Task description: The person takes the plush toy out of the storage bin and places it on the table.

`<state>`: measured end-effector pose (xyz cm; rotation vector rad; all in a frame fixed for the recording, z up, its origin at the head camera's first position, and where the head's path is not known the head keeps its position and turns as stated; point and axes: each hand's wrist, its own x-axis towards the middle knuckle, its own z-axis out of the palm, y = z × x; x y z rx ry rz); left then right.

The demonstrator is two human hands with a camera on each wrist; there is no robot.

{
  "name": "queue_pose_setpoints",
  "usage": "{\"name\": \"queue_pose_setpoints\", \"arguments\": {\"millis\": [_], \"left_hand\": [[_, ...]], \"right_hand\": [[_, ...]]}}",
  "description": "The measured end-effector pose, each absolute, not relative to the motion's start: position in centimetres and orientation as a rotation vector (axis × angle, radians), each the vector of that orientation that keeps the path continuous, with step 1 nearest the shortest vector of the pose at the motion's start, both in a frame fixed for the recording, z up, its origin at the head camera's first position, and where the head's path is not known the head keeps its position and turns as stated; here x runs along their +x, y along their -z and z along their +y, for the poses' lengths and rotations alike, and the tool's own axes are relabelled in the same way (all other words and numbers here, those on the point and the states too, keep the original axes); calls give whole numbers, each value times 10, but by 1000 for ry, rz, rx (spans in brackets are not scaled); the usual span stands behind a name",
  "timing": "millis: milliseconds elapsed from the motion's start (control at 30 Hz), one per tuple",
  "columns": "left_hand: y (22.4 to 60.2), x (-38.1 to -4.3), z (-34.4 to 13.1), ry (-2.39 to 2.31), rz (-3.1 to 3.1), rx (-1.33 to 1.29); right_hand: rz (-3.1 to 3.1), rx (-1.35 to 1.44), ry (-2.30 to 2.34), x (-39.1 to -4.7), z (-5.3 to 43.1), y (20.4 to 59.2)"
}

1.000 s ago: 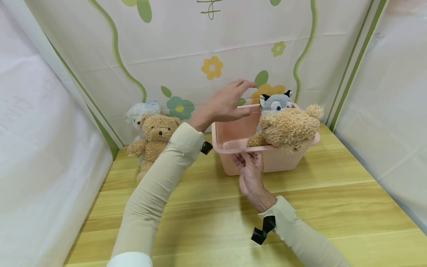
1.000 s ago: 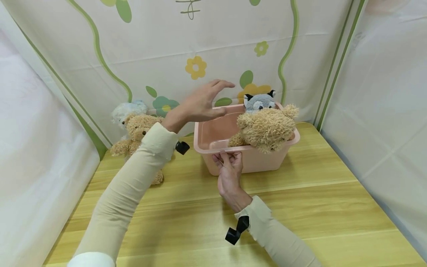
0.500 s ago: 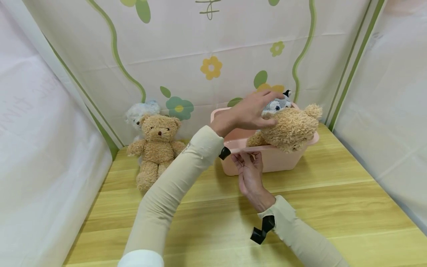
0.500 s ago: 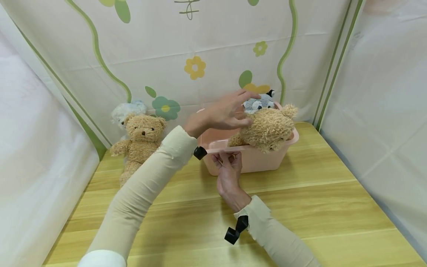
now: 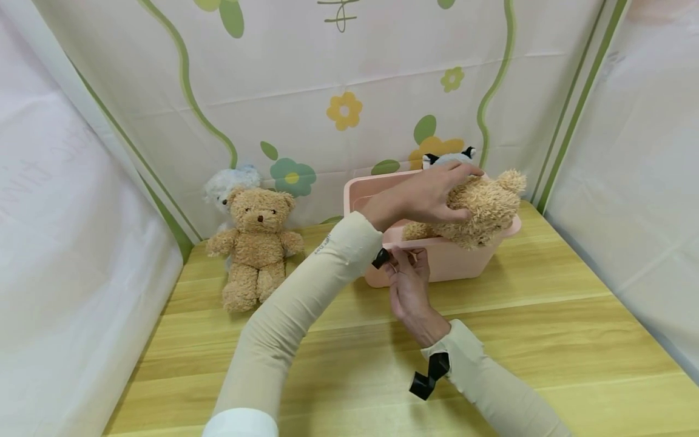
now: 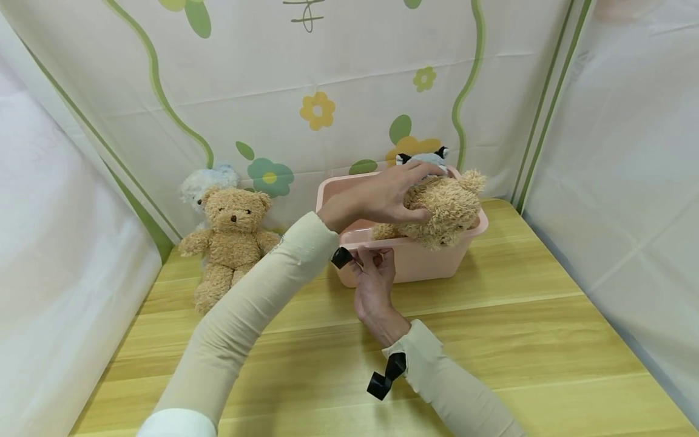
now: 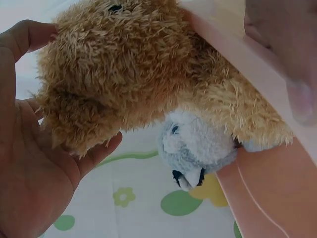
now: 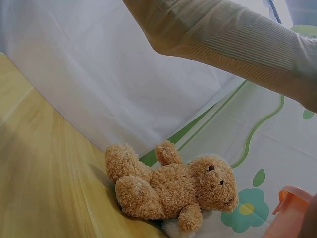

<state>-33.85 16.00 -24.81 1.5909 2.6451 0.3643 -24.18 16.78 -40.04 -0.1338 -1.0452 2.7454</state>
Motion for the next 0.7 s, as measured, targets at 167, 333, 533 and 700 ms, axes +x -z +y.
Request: {"name": "queue_pose_setpoints", "arguments": {"millis": [167,333,533,700], "left_hand": [[252,-339,166,-344,2651,1640],[254,-339,170,-318,2659,1610],[261,-339,173,-324,2672,1621],[268,-340,177,-350,2664,1606]], "right_hand": [[-1049,-101,-2741,-242,167,402],[-1018,-48,-2740,-242,166,404],[-1022,-60,-2729,-242,165,404],[-1042,-99,-2720,-243,165,404]]}}
